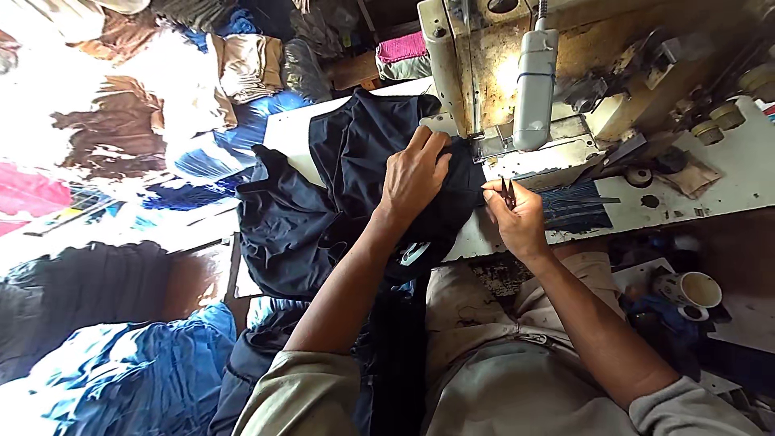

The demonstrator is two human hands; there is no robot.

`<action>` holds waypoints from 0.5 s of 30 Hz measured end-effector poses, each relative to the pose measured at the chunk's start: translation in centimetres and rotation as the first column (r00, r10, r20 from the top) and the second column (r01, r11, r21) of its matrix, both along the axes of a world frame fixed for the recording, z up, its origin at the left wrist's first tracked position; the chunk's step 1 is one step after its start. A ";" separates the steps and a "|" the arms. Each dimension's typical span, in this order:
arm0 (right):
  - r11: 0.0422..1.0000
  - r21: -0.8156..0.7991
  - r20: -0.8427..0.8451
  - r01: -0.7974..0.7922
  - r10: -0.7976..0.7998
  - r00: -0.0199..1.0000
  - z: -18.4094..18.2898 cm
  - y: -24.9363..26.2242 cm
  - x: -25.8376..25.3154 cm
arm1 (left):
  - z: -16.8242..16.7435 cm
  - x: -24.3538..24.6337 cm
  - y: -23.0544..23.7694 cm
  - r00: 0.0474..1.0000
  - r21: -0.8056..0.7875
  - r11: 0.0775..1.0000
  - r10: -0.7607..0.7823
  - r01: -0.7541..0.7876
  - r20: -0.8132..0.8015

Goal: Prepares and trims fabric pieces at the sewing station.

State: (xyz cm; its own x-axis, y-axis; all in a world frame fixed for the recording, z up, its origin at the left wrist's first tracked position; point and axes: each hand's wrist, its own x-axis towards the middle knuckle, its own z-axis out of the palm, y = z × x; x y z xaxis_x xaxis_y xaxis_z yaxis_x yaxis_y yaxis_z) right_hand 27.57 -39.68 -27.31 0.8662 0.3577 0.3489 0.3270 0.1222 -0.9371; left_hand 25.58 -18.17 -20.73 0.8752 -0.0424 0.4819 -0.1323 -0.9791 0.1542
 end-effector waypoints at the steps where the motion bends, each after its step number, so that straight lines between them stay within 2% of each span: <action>1: 1.000 -0.007 -0.001 0.001 -0.001 1.000 0.3 0.2 0.2 | 0.4 -0.3 0.2 0.996 -0.051 0.995 -0.088 0.086 -0.034; 3: 0.999 -0.051 0.010 0.012 -0.011 1.000 0.7 0.4 0.6 | 1.9 -1.4 0.9 0.955 -0.116 0.968 -0.239 0.221 -0.176; 6: 0.987 -0.162 0.012 -0.019 0.022 1.000 1.4 -0.1 0.9 | 4.9 -3.1 2.5 0.859 -0.069 0.972 -0.233 0.227 -0.457; 8: 0.971 -0.235 0.015 -0.031 0.036 0.999 1.8 -0.5 1.1 | 6.1 -3.8 4.1 0.802 -0.066 0.968 -0.239 0.243 -0.547; 10: 0.957 -0.289 0.037 -0.041 0.054 0.998 2.3 -0.4 1.7 | 6.4 -4.0 5.3 0.795 -0.111 0.949 -0.307 0.293 -0.523; 13: 0.936 -0.334 0.069 -0.108 0.139 0.988 3.1 -0.2 3.0 | 6.5 -4.2 5.1 0.792 -0.327 0.874 -0.470 0.359 -0.389; 15: 0.918 -0.357 0.078 -0.174 0.214 0.974 3.3 0.0 4.1 | 6.7 -4.4 4.4 0.811 -0.424 0.838 -0.492 0.343 -0.318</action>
